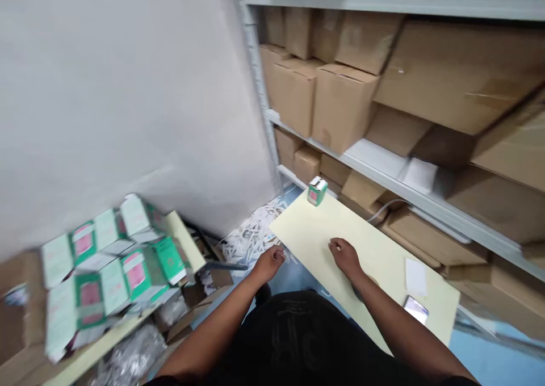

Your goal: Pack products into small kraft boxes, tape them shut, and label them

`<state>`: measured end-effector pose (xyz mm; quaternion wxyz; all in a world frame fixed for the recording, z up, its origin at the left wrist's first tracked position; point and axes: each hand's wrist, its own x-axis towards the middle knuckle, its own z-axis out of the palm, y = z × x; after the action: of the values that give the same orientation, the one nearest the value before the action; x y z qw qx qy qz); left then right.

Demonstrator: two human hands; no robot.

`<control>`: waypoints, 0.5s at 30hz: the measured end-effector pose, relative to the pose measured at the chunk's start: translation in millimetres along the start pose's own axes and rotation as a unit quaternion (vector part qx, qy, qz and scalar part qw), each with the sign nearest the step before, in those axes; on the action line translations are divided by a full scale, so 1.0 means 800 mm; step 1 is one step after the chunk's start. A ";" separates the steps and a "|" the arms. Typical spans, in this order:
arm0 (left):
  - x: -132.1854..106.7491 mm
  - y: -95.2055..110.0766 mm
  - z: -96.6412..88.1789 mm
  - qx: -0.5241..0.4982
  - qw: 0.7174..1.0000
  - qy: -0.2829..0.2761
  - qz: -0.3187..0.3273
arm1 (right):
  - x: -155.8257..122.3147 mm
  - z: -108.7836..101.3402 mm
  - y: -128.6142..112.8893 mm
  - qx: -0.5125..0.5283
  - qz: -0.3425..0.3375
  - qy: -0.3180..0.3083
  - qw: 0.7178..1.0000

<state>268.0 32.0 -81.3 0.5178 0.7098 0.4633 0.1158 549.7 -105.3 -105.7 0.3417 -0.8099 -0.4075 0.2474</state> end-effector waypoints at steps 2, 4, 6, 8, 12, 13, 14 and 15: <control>-0.023 -0.016 -0.026 -0.045 0.997 0.054 -0.018 | 0.016 0.016 -0.030 0.029 0.003 -0.011 1.000; -0.047 -0.035 -0.052 -0.091 0.990 0.102 -0.034 | 0.022 0.035 -0.063 0.047 -0.004 -0.034 0.998; -0.071 -0.056 -0.078 -0.128 0.980 0.141 -0.047 | 0.020 0.058 -0.095 0.059 -0.015 -0.058 0.996; -0.097 -0.079 -0.102 -0.154 0.971 0.173 -0.055 | 0.014 0.083 -0.126 0.064 -0.028 -0.077 0.995; -0.153 -0.127 -0.153 -0.176 0.957 0.227 -0.048 | -0.010 0.146 -0.180 0.066 -0.066 -0.106 0.990; -0.169 -0.139 -0.167 -0.177 0.955 0.235 -0.043 | -0.017 0.164 -0.193 0.064 -0.075 -0.112 0.989; -0.185 -0.151 -0.182 -0.177 0.953 0.241 -0.041 | -0.024 0.183 -0.206 0.061 -0.084 -0.118 0.988; -0.202 -0.163 -0.197 -0.176 0.952 0.246 -0.039 | -0.033 0.202 -0.219 0.056 -0.092 -0.124 0.987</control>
<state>8.4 10.0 -71.5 0.5085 0.5384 0.5759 0.3464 339.2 6.2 -74.2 0.3544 -0.7120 -0.5048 0.3355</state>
